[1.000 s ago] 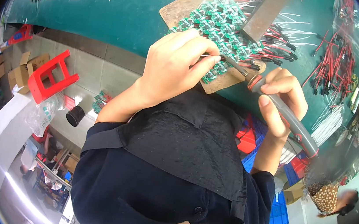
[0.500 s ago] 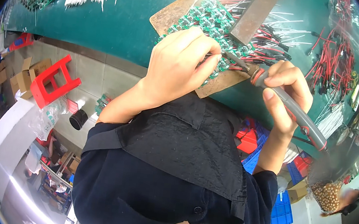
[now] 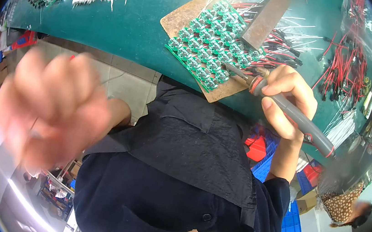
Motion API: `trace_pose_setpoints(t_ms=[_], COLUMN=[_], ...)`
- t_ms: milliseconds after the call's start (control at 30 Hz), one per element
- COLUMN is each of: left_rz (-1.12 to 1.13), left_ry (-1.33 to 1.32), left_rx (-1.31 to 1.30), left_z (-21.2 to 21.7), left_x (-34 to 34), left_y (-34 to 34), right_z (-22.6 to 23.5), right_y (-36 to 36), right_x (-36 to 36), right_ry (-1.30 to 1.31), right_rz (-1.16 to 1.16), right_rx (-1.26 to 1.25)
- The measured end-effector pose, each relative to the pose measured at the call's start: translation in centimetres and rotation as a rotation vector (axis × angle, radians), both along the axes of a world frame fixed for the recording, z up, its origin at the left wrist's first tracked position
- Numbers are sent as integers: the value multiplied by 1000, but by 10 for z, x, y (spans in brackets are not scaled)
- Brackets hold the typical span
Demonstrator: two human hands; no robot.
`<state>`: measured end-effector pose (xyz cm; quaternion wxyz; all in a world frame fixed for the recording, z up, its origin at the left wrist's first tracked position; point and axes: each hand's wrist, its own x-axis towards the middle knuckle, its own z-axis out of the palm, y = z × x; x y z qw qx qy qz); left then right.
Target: Assembling LED components and soldering wires onto circuit boards at a factory workstation.
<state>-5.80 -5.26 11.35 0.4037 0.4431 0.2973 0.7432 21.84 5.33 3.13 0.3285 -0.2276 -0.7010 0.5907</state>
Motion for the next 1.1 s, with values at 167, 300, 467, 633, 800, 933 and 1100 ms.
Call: trace_pose_setpoints(t_ms=[167,300,467,633,800,933,1100], left_rz=[185,243,230,269,302,309,325], left_ry=[529,981,1069,1123,1177,1056,1059], left_rx=[-283,-190,-237,-250,-238,-197,-166], left_z=[-66,-96,-109,-109,-107,-107,-116], left_x=[33,59,70,74,77,78,77], left_y=[32,48,52,53,55,52,53], right_z=[6,6,3,3,6,5,4], right_y=[5,9,10,13,11,2,-4], right_x=[13,22,20,19,18,18,17], right_ry=[108,58,22,4,-39,-54,-61], right_rz=[-140,-165,-172,-147,-132,-169,-227], right_rx=[-54,-27,9,5,73,247,49])
